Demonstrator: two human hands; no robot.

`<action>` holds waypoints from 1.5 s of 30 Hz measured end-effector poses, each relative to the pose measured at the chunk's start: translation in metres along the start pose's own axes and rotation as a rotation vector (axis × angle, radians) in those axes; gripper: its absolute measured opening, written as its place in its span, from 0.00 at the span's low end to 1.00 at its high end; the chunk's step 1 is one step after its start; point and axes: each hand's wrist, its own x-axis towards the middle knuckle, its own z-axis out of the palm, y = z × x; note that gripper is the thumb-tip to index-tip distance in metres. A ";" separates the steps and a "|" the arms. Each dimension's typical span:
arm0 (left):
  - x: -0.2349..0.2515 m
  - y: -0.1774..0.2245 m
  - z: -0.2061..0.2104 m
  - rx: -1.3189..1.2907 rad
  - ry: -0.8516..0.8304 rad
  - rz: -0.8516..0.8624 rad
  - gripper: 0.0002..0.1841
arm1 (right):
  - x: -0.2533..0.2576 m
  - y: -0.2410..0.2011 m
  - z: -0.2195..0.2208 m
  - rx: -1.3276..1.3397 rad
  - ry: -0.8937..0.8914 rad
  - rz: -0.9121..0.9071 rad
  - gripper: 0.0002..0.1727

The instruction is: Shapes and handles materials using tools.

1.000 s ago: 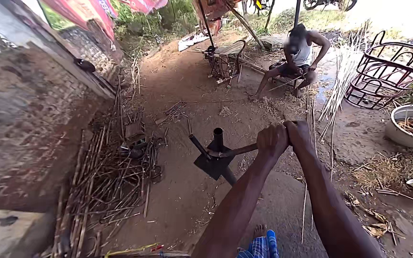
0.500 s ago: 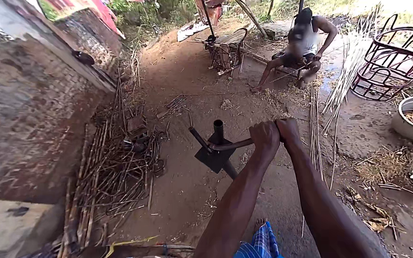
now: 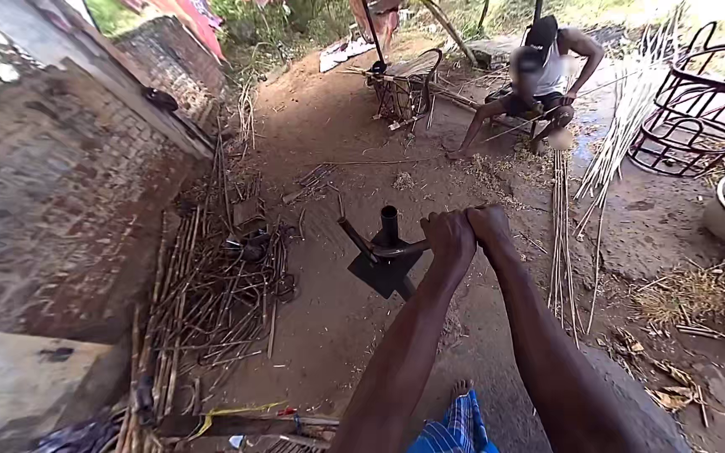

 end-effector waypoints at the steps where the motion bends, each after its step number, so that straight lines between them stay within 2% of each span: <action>1: -0.004 -0.003 -0.002 0.000 0.002 0.007 0.17 | -0.008 -0.002 0.002 0.015 0.041 -0.011 0.20; 5: -0.053 -0.058 0.009 -0.001 0.163 0.274 0.11 | -0.105 0.004 0.030 0.036 0.258 -0.119 0.24; 7: -0.060 -0.078 0.018 0.016 0.168 0.330 0.13 | -0.122 0.009 0.048 0.015 0.249 -0.098 0.24; 10: -0.045 -0.076 0.019 0.014 0.144 0.268 0.14 | -0.097 0.003 0.045 -0.045 0.135 -0.088 0.23; 13: -0.008 -0.042 0.006 -0.023 0.029 0.060 0.17 | -0.031 -0.007 0.027 -0.044 -0.026 -0.053 0.20; 15: -0.005 -0.033 0.011 -0.053 -0.046 -0.045 0.18 | -0.013 0.004 0.036 0.004 -0.068 -0.021 0.20; 17: -0.022 -0.048 0.015 -0.059 0.021 0.041 0.13 | -0.044 0.005 0.041 0.004 0.031 -0.044 0.22; 19: -0.040 -0.078 0.024 -0.036 0.133 0.244 0.11 | -0.092 0.004 0.053 0.003 0.171 -0.079 0.24; 21: -0.046 -0.106 0.035 -0.011 0.186 0.350 0.11 | -0.119 0.003 0.072 -0.030 0.203 -0.073 0.24; 23: -0.046 -0.111 0.039 -0.026 0.185 0.320 0.12 | -0.117 0.001 0.076 -0.094 0.145 -0.058 0.23; 28: -0.007 -0.072 0.020 -0.060 -0.019 -0.048 0.16 | -0.038 -0.012 0.064 -0.117 -0.052 -0.048 0.21; 31: -0.037 -0.088 0.032 -0.064 0.128 0.037 0.13 | -0.078 0.004 0.066 -0.083 0.020 -0.120 0.24; 33: -0.084 -0.108 0.027 -0.216 0.237 0.098 0.28 | -0.128 0.027 0.060 -0.039 0.099 -0.276 0.27; 35: -0.134 -0.127 0.028 -0.626 0.221 0.005 0.37 | -0.178 0.050 0.045 -0.030 0.186 -0.388 0.26; 37: -0.164 -0.142 0.040 -1.175 0.103 -0.217 0.33 | -0.221 0.083 0.028 -0.014 0.249 -0.445 0.23; 39: -0.176 -0.146 0.043 -1.517 -0.020 -0.468 0.28 | -0.249 0.112 0.008 0.048 0.264 -0.441 0.22; 41: -0.172 -0.143 0.040 -1.617 -0.172 -0.580 0.25 | -0.258 0.129 -0.013 0.100 0.286 -0.419 0.24; 43: -0.161 -0.131 0.036 -1.665 -0.335 -0.569 0.22 | -0.251 0.133 -0.039 0.159 0.310 -0.390 0.26; 45: -0.148 -0.113 0.033 -1.679 -0.430 -0.543 0.22 | -0.234 0.131 -0.065 0.244 0.347 -0.366 0.27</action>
